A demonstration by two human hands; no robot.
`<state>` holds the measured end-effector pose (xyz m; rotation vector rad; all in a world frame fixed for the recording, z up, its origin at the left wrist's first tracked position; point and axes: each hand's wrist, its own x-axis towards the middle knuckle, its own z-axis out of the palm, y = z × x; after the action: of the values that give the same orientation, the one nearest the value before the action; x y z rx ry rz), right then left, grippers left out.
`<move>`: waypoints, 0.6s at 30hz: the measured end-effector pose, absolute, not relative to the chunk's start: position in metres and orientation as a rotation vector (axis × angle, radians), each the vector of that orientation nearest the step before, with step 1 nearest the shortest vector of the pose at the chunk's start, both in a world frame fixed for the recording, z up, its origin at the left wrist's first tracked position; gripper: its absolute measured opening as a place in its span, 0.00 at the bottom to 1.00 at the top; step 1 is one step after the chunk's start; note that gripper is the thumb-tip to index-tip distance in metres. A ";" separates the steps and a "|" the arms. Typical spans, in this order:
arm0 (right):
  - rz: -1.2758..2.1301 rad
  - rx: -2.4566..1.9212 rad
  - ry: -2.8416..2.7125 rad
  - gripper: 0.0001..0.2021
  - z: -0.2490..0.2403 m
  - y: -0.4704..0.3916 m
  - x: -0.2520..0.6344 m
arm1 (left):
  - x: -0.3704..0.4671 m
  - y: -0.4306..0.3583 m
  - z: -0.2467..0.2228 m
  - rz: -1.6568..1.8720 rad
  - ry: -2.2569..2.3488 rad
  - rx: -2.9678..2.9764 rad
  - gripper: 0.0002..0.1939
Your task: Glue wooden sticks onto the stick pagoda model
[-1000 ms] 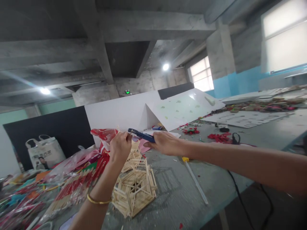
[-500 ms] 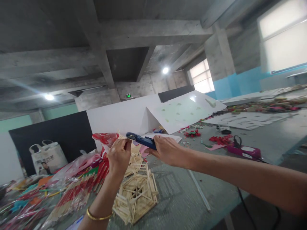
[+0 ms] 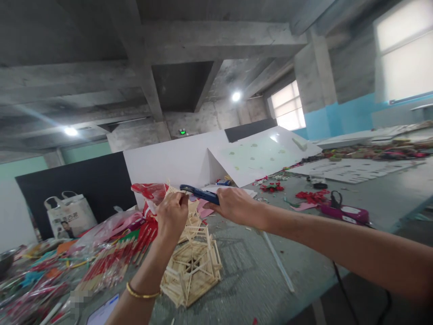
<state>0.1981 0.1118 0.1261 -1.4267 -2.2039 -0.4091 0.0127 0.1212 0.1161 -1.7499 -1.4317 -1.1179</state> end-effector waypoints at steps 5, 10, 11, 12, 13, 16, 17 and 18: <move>-0.453 -1.501 -2.254 0.35 0.132 0.124 0.198 | 0.017 0.127 0.122 -1.010 -1.600 -1.852 0.12; -0.491 -1.541 -2.246 0.36 0.132 0.127 0.202 | 0.022 0.130 0.126 -1.018 -1.618 -1.885 0.13; -0.503 -1.525 -2.236 0.36 0.131 0.126 0.203 | 0.023 0.129 0.126 -1.032 -1.613 -1.890 0.13; -0.516 -1.505 -2.222 0.36 0.130 0.126 0.204 | 0.023 0.129 0.126 -1.049 -1.612 -1.900 0.13; -0.531 -1.486 -2.205 0.36 0.128 0.125 0.205 | 0.024 0.128 0.126 -1.070 -1.617 -1.917 0.13; -0.571 -1.448 -2.175 0.34 0.122 0.123 0.207 | 0.023 0.128 0.126 -1.148 -1.637 -1.985 0.12; -0.579 -1.439 -2.170 0.34 0.120 0.122 0.207 | 0.022 0.128 0.126 -1.169 -1.646 -2.007 0.12; -0.586 -1.428 -2.167 0.33 0.119 0.122 0.208 | 0.021 0.128 0.125 -1.187 -1.654 -2.027 0.12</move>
<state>0.2082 0.1220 0.1193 -1.4279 -2.1672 -0.5864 0.0214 0.1283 0.1254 -2.0275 -1.6537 -1.1870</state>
